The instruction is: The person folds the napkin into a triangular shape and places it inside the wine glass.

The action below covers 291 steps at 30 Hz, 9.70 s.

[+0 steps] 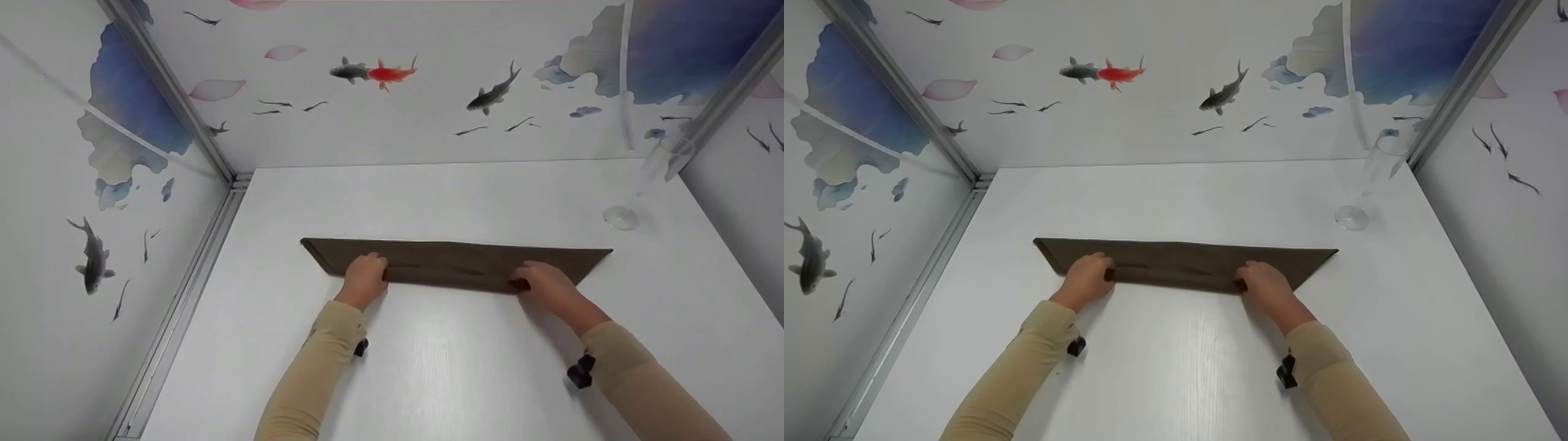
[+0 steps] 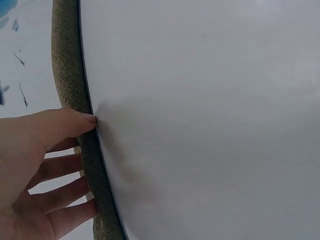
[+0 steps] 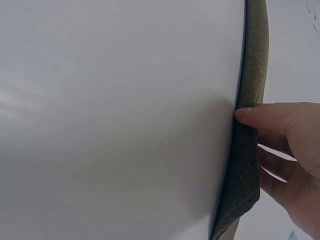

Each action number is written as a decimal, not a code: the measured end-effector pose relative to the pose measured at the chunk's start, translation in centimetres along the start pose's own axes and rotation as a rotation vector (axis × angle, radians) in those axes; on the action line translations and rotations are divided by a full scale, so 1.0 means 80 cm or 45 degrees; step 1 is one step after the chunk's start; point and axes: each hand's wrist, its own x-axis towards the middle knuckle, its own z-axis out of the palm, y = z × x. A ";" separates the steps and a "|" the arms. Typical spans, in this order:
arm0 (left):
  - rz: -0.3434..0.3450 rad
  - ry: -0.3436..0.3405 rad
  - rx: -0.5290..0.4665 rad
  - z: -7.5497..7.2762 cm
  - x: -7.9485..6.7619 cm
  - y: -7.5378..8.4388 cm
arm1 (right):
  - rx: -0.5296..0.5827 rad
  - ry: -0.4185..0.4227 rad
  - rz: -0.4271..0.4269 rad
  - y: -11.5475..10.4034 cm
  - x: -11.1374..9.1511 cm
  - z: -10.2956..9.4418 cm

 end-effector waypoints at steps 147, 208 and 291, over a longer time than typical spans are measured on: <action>0.032 0.024 0.153 -0.003 0.014 0.006 | -0.046 0.249 0.162 -0.002 0.020 0.011; -0.140 -0.054 0.021 -0.008 0.046 0.001 | -0.029 0.367 0.172 -0.010 0.037 0.020; 0.011 -0.051 0.103 0.001 0.084 0.108 | -0.129 0.069 -0.014 -0.098 0.072 0.050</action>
